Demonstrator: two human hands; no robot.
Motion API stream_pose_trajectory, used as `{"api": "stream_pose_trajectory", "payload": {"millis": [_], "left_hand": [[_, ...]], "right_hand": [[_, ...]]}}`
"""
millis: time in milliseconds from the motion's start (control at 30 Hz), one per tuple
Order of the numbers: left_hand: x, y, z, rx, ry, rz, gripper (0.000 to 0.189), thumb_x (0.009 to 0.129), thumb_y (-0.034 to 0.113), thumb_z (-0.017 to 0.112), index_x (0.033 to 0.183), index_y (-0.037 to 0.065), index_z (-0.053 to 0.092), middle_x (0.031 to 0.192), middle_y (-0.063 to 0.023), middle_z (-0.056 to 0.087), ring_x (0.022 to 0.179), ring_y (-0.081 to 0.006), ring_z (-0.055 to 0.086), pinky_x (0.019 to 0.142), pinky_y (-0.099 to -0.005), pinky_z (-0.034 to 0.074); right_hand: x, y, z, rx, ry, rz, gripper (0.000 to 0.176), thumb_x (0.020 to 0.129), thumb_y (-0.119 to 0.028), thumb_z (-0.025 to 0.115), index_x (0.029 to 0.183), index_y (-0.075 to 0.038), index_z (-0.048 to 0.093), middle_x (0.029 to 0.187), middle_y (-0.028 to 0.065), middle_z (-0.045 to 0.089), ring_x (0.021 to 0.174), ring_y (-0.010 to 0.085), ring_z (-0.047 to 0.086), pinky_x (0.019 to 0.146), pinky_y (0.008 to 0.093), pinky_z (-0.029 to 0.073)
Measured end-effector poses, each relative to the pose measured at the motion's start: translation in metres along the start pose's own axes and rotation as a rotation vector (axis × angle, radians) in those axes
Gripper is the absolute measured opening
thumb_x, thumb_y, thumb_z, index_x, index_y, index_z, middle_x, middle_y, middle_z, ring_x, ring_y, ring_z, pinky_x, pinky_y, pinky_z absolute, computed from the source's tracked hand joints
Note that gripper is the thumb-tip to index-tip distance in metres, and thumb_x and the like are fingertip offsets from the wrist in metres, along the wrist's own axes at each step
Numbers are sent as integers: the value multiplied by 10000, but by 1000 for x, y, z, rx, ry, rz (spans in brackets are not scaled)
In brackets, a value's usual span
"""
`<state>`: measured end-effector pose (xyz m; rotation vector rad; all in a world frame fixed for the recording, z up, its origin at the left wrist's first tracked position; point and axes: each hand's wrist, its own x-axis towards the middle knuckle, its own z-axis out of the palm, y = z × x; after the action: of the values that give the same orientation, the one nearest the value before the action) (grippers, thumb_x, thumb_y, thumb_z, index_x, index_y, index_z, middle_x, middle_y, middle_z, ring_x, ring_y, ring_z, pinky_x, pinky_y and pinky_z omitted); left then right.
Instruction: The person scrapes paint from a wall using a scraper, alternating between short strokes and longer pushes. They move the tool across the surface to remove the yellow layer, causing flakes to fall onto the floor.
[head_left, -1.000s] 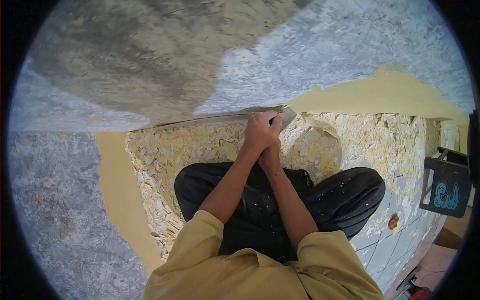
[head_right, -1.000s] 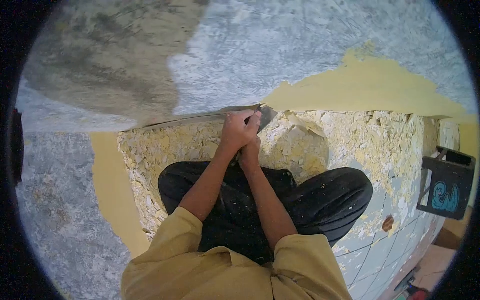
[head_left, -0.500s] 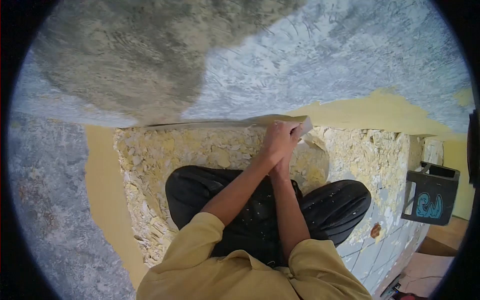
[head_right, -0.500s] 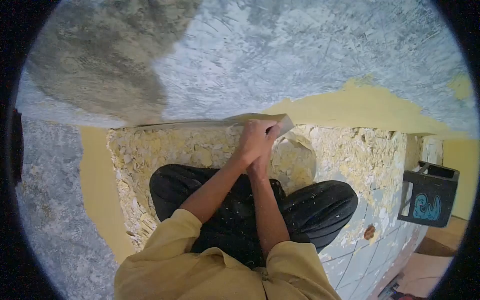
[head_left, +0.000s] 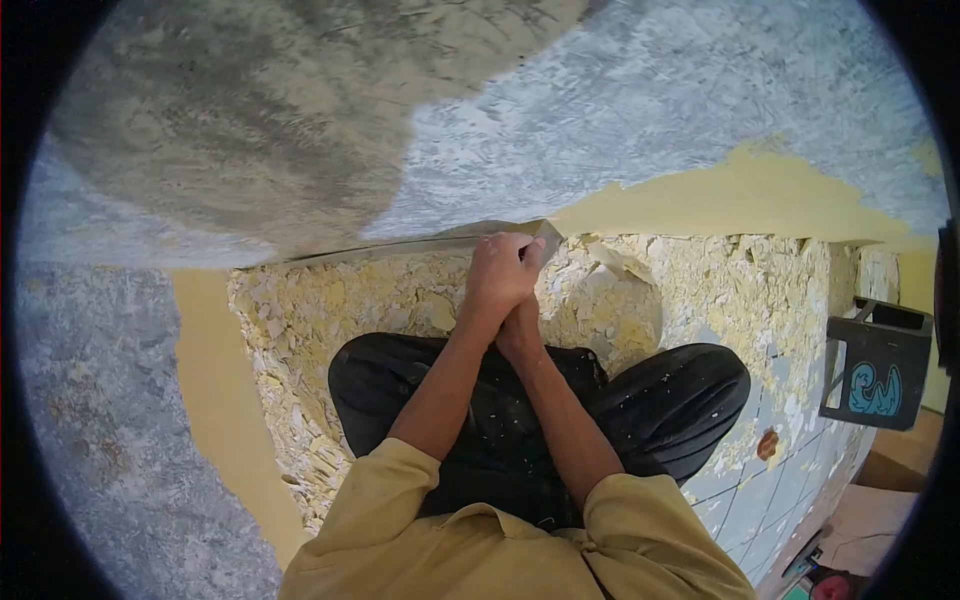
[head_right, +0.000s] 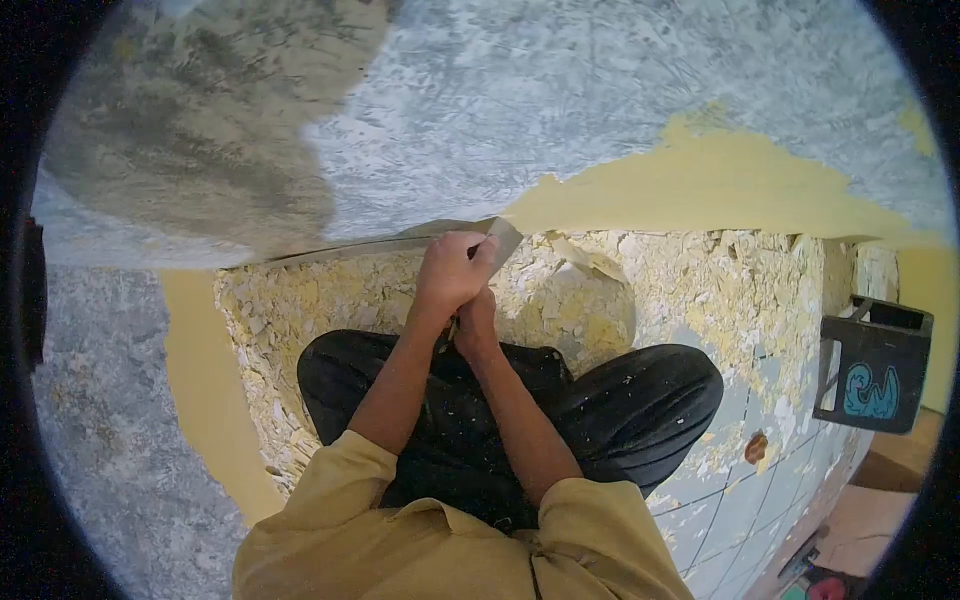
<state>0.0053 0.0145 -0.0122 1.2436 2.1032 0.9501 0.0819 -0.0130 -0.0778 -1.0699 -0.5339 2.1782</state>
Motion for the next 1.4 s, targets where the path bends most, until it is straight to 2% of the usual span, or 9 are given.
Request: {"api": "stream_pose_trajectory", "payload": {"millis": [333, 400, 500, 600, 733, 800, 900, 1000, 1400], "left_hand": [[2, -11, 8, 26, 47, 97, 312, 874, 274, 529, 741, 11, 631, 705, -183, 613, 677, -374, 593, 634, -441, 445], [1, -12, 13, 8, 117, 133, 312, 874, 263, 531, 708, 13, 614, 671, -171, 602, 644, -368, 583, 626, -437, 437], [1, -13, 15, -1, 191, 220, 308, 869, 255, 542, 679, 18, 595, 633, -159, 585, 614, -362, 569, 617, -430, 429], [6, -14, 18, -67, 161, 212, 307, 867, 248, 549, 662, 22, 578, 612, -157, 572, 604, -359, 561, 603, -423, 422], [7, -11, 17, -112, 125, 167, 307, 865, 258, 556, 677, 18, 592, 608, -164, 567, 592, -364, 556, 586, -418, 423], [7, -12, 19, -148, 143, 185, 321, 866, 277, 562, 699, 7, 605, 599, -170, 563, 577, -372, 551, 570, -424, 426], [8, -14, 20, -229, 128, 190, 342, 868, 299, 564, 713, -1, 614, 609, -182, 570, 577, -382, 554, 563, -430, 432], [7, -13, 19, -224, 134, 187, 353, 873, 305, 559, 709, -2, 612, 615, -187, 570, 589, -390, 558, 559, -435, 433], [-2, -1, 12, -131, 152, 83, 401, 860, 356, 540, 701, -6, 604, 683, -239, 558, 653, -428, 546, 590, -477, 419]], "right_hand": [[17, 13, -11, 103, -93, 24, 327, 970, -294, 450, 1212, -75, 471, 1055, 53, 571, 951, 170, 570, 800, 324, 486], [24, 20, -13, -357, -124, -439, 269, 937, -254, 506, 1046, -15, 561, 910, 50, 599, 763, 123, 582, 605, 284, 455], [14, 9, -3, -409, -56, -547, 262, 917, -248, 550, 1035, -15, 574, 883, 45, 606, 786, 126, 588, 611, 284, 458], [16, 3, -5, 238, -51, -134, 264, 906, -255, 571, 1024, -19, 581, 862, 33, 600, 777, 124, 585, 613, 271, 461], [20, -3, -10, -88, 13, -246, 276, 901, -262, 579, 1025, -16, 579, 886, 28, 595, 778, 114, 580, 621, 254, 460], [21, -9, -17, -122, -2, 15, 290, 906, -267, 574, 1042, -10, 572, 936, 40, 592, 789, 121, 585, 635, 256, 468], [20, -6, -4, 61, 113, -113, 338, 913, -171, 567, 1215, -41, 485, 1123, 61, 558, 1003, 155, 558, 834, 308, 466], [24, 2, -10, -277, 33, -413, 337, 930, -281, 542, 1111, 4, 554, 952, 69, 596, 831, 174, 600, 695, 318, 493], [13, 5, -16, 120, -278, -54, 403, 993, -329, 389, 1319, -92, 387, 1225, 53, 493, 1115, 178, 493, 950, 314, 414]]}}
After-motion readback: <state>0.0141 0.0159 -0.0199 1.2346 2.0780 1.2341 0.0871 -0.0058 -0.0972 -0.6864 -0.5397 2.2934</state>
